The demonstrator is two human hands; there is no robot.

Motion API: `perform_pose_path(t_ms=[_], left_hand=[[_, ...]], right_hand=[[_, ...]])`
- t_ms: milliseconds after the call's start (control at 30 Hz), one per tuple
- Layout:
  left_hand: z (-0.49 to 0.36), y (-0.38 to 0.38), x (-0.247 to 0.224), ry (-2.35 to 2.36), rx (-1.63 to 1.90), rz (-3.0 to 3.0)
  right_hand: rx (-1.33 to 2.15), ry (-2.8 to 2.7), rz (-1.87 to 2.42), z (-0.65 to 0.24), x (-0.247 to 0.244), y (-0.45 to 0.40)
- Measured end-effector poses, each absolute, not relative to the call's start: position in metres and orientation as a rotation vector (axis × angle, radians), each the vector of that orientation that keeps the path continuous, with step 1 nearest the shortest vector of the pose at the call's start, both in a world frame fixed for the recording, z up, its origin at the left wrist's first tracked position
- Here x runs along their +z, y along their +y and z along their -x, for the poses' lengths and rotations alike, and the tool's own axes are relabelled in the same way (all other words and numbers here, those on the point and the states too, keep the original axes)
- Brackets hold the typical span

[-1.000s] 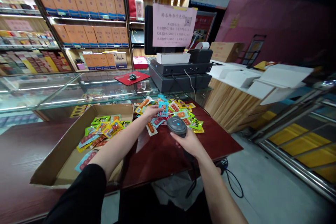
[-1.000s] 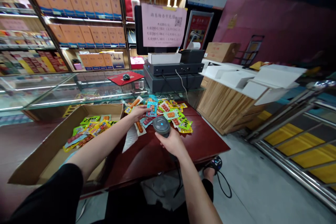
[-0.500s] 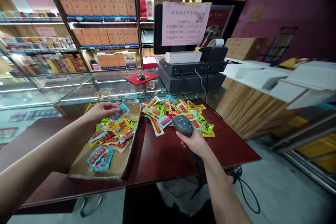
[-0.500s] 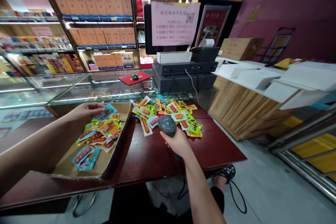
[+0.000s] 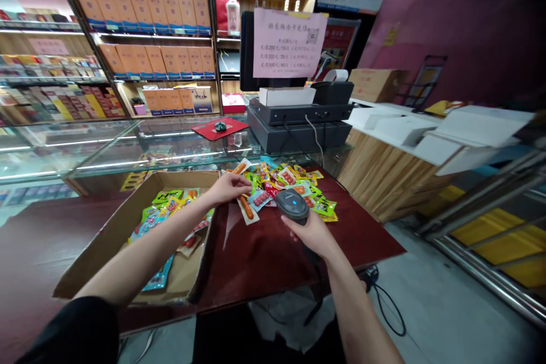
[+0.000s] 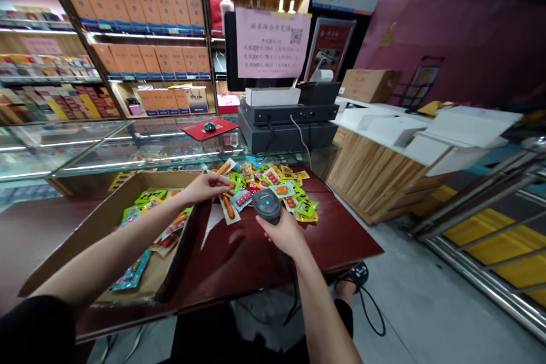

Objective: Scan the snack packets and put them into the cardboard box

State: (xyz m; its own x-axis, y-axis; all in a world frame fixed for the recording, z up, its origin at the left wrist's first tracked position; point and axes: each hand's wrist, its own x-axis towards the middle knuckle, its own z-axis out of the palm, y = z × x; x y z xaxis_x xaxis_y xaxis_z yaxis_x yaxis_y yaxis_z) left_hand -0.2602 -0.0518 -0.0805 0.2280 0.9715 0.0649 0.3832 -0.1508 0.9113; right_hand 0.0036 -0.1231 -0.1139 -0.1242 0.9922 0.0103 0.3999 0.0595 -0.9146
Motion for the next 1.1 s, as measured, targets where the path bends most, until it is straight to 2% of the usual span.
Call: perform_pose_path(t_ms=[133,333,500,633,733,1000,1100], left_hand=[[0.214,-0.032,-0.110,1.390,0.825,-2.013],[0.208,-0.042,-0.131,1.612,0.529,-2.579],[0.204,-0.052,-0.130,1.665,0.266,-2.668],[0.201,-0.055,-0.127,1.728,0.207,-2.633],[0.203,-0.053,-0.126,1.750,0.293,-2.594],[0.211,-0.031,-0.129,1.657,0.852,-2.042],[0.211,-0.031,-0.131,1.639,0.874,-1.999]], right_hand=[[1.008,-1.649,1.417,-0.008,-0.113,-0.125],[1.004,-1.643,1.443,-0.007,-0.118,-0.126],[1.023,-1.650,1.391,-0.002,-0.116,-0.127],[1.039,-1.655,1.362,-0.001,-0.115,-0.127],[1.034,-1.652,1.358,-0.002,-0.115,-0.127],[1.018,-1.661,1.387,-0.006,-0.114,-0.128],[1.005,-1.676,1.380,-0.008,-0.113,-0.129]])
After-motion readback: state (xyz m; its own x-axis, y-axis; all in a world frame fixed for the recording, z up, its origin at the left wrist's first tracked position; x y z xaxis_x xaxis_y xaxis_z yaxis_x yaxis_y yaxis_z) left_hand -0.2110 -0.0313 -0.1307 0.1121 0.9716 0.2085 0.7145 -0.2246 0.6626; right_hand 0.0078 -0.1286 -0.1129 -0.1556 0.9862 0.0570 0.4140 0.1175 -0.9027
